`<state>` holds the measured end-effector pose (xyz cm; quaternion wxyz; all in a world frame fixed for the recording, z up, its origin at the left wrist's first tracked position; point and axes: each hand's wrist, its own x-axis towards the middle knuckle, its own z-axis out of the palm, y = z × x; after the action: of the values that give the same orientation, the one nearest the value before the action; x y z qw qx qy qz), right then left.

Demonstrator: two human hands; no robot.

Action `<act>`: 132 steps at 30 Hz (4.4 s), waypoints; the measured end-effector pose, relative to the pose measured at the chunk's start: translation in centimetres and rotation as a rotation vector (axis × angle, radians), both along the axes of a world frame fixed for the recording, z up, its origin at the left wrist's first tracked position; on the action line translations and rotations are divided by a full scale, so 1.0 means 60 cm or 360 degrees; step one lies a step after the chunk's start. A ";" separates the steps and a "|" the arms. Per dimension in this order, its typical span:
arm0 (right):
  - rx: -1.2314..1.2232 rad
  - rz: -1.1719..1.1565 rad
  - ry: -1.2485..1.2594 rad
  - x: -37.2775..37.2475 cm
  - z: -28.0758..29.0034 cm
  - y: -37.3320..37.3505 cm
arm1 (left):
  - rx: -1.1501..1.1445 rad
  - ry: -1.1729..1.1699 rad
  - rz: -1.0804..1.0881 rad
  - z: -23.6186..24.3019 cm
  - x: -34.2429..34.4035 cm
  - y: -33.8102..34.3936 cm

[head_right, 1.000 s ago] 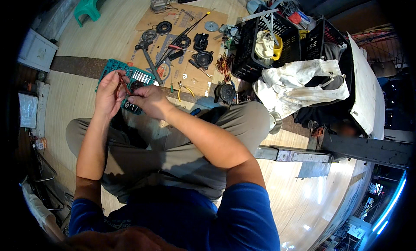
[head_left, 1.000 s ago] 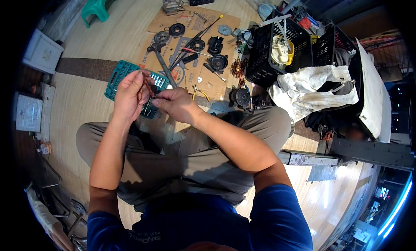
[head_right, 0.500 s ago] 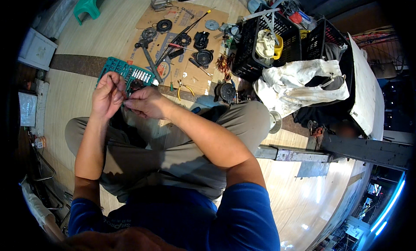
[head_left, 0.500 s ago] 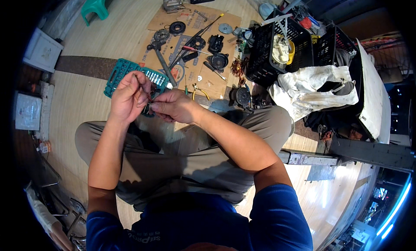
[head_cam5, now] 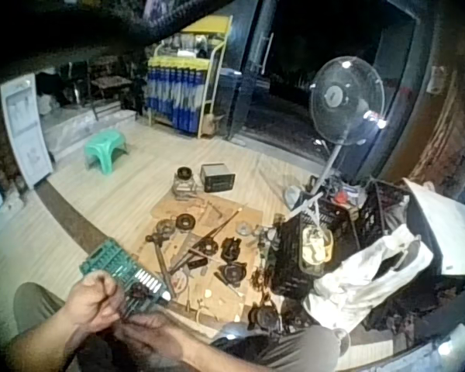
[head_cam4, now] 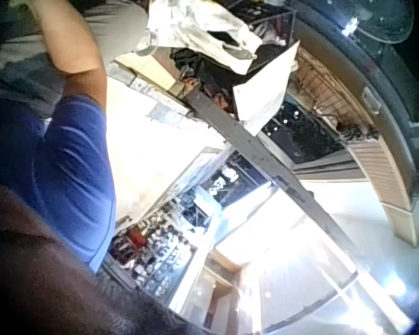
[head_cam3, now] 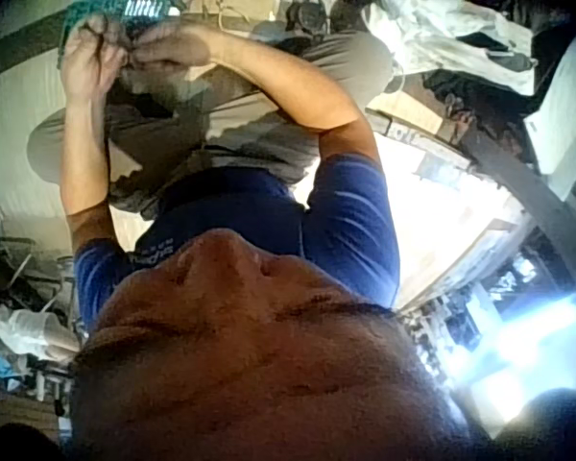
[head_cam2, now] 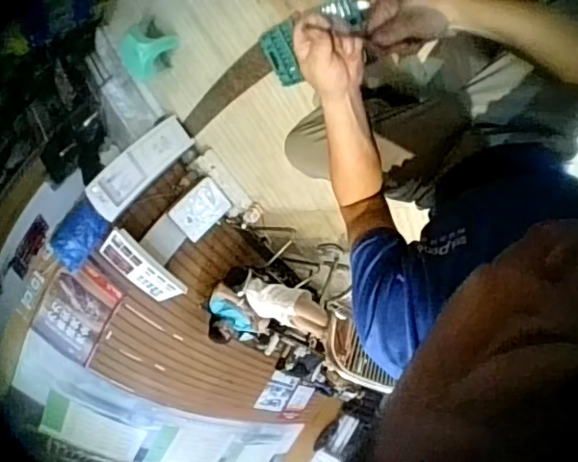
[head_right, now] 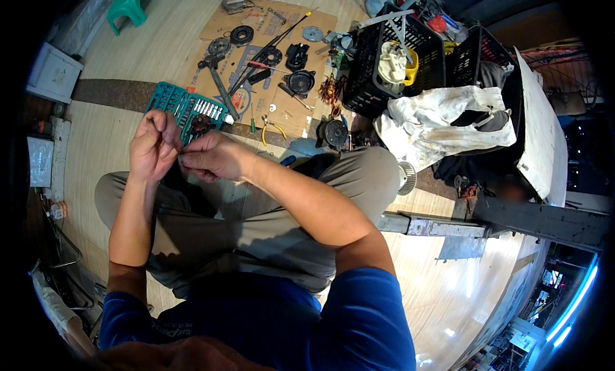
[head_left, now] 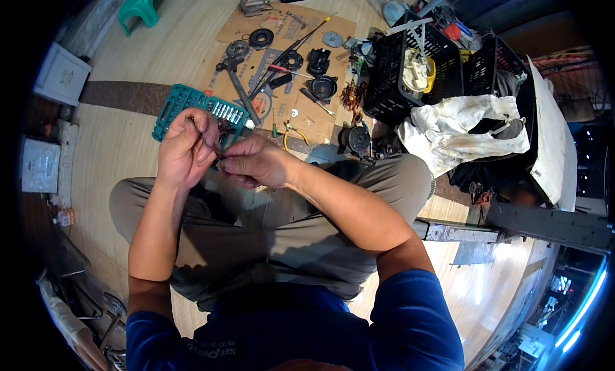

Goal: The person works on a circuit board and various mechanical components, using pliers to manipulate wires and then assembling parts of a motor or pump assembly by hand.

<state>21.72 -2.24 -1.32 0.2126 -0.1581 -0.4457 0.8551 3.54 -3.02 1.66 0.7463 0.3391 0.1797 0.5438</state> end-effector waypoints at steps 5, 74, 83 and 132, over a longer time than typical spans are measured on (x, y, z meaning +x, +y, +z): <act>-0.0003 -0.0019 0.0017 -0.004 -0.002 -0.004 | -0.0050 0.0101 0.0068 -0.003 -0.002 -0.001; 0.1296 -0.1505 -0.2779 0.393 -0.612 0.832 | -0.0621 0.1871 0.0691 -0.035 -0.165 0.112; 0.0461 -0.2207 -0.2046 0.366 -0.546 0.758 | -0.0644 0.1958 0.0892 -0.002 -0.127 0.085; 0.1223 -0.0352 -0.2798 0.228 -0.411 0.056 | 0.0372 0.1738 0.0895 0.006 -0.003 0.019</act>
<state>35.40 1.14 -25.99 -0.0804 -0.7026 -0.6775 0.2023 3.33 -1.88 2.04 0.3329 0.5873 0.5571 0.4837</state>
